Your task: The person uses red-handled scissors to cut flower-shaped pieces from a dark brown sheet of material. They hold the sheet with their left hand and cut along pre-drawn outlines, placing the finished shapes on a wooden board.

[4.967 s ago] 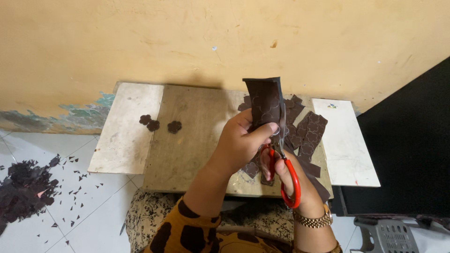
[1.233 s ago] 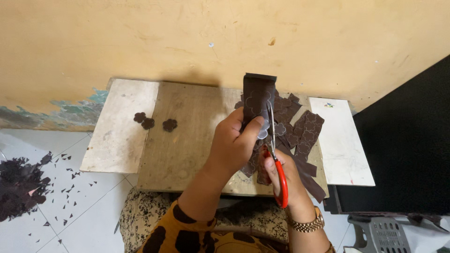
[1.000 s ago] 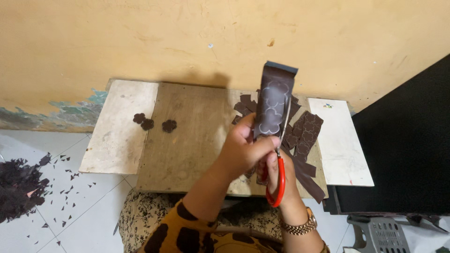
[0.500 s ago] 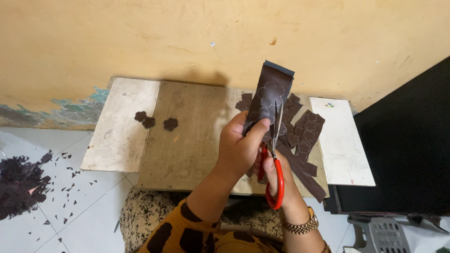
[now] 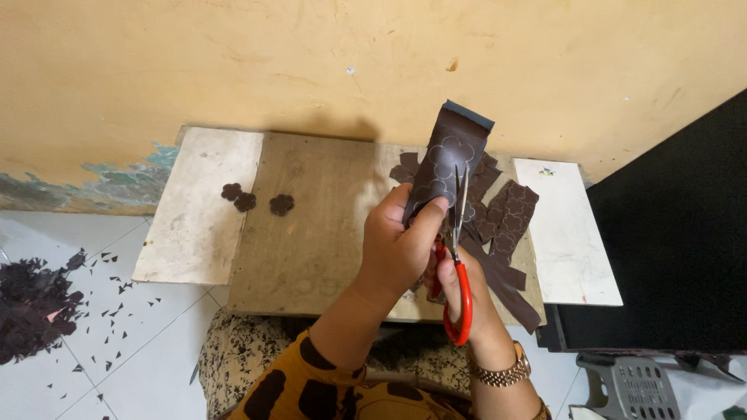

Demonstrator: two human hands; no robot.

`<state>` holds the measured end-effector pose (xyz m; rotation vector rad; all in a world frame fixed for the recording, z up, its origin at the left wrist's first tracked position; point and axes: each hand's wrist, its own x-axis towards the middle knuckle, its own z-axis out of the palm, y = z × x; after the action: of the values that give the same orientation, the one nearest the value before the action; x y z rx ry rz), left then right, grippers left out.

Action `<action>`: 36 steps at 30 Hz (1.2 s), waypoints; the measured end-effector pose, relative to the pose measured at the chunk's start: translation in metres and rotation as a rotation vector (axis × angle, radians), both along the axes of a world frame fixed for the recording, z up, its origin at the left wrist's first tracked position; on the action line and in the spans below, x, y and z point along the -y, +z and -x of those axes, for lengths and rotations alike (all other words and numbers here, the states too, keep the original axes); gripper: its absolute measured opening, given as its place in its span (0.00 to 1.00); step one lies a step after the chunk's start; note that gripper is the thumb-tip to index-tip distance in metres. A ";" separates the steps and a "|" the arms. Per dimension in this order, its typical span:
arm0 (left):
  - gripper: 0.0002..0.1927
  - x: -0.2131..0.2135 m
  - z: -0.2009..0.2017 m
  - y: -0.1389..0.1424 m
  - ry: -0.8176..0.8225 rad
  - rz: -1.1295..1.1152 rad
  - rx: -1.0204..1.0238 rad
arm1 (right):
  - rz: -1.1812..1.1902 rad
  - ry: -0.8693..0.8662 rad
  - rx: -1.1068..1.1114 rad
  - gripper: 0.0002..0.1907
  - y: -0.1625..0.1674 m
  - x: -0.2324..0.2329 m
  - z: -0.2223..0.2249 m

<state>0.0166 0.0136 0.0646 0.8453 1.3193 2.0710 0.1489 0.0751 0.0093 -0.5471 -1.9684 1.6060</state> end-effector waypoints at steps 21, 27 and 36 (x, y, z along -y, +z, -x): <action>0.07 0.001 0.002 -0.003 -0.005 -0.021 -0.009 | 0.110 -0.013 -0.032 0.31 -0.013 -0.005 -0.004; 0.07 -0.001 -0.002 -0.002 -0.048 -0.013 0.001 | 0.164 -0.032 -0.099 0.31 -0.016 -0.001 0.000; 0.07 0.003 0.003 0.000 0.017 0.033 -0.047 | 0.055 0.059 -0.047 0.35 0.002 0.006 -0.002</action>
<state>0.0139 0.0103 0.0650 0.8759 1.3857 2.0485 0.1512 0.0695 0.0114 -0.4725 -1.9274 1.6982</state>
